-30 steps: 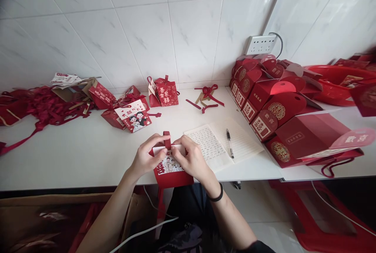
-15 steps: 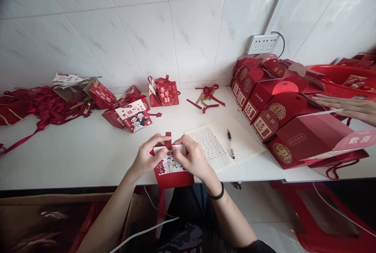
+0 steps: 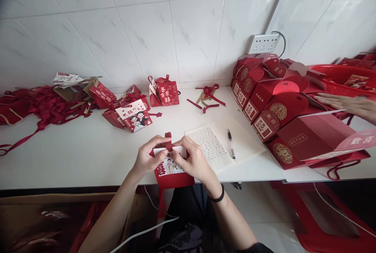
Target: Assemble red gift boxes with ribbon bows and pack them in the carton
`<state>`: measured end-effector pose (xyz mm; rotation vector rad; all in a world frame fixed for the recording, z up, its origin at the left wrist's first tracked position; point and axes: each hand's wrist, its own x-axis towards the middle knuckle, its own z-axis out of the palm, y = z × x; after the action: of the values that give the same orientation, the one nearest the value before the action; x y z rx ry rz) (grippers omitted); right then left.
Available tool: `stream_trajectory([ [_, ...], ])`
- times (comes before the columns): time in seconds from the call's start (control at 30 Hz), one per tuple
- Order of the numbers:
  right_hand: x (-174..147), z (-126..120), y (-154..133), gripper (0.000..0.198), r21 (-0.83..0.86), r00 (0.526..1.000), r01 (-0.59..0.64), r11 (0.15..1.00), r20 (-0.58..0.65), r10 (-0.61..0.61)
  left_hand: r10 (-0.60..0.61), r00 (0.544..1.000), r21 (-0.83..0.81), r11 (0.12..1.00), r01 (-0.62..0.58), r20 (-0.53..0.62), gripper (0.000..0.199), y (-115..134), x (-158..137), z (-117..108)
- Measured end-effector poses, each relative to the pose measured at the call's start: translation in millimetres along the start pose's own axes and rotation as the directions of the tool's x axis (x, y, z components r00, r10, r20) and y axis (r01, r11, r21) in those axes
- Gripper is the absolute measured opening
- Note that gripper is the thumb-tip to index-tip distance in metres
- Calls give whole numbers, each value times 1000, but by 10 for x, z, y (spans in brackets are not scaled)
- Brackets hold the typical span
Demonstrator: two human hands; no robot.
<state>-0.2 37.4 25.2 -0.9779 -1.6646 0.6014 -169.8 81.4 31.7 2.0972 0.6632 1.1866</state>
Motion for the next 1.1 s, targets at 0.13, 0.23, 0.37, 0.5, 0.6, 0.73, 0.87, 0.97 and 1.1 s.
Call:
stream_trajectory([
  [0.13, -8, 6, 0, 13, -2, 1000, -26, 1000, -2, 26, -49, 999, -58, 997, 49, -1, 23, 9, 1, 15],
  [0.23, -1, 9, 3, 14, -2, 999, -39, 999, -7, 39, -88, 996, -100, 991, 88, -1, 21, 29, 15, 24],
  [0.37, 29, -6, 0, 15, 10, 998, -59, 998, 12, 59, -113, 994, -139, 984, 112, 4, 22, 56, 27, 33],
  [0.5, 43, -14, 3, 17, 26, 998, -57, 998, 19, 56, -73, 997, -143, 987, 72, -3, 26, 49, 6, 39],
  [0.6, 33, -3, 17, 16, 26, 999, -41, 999, 5, 41, -54, 998, -123, 991, 52, -14, 26, 29, -14, 47],
  [0.73, 17, 15, 30, 15, 23, 1000, -27, 999, -5, 27, -52, 998, -101, 994, 48, -38, 26, 7, -24, 59],
  [0.87, 30, 24, 31, 13, -1, 1000, -20, 1000, -21, 20, -91, 994, -67, 994, 87, -59, 23, 2, -15, 63],
  [0.97, 49, 18, 29, 12, -24, 1000, -10, 1000, -20, 9, -100, 994, -91, 991, 96, -39, 20, 9, -3, 66],
  [1.1, 49, 6, 23, 12, -31, 1000, -13, 999, -8, 13, -103, 993, -100, 990, 97, -50, 19, 12, -8, 75],
])
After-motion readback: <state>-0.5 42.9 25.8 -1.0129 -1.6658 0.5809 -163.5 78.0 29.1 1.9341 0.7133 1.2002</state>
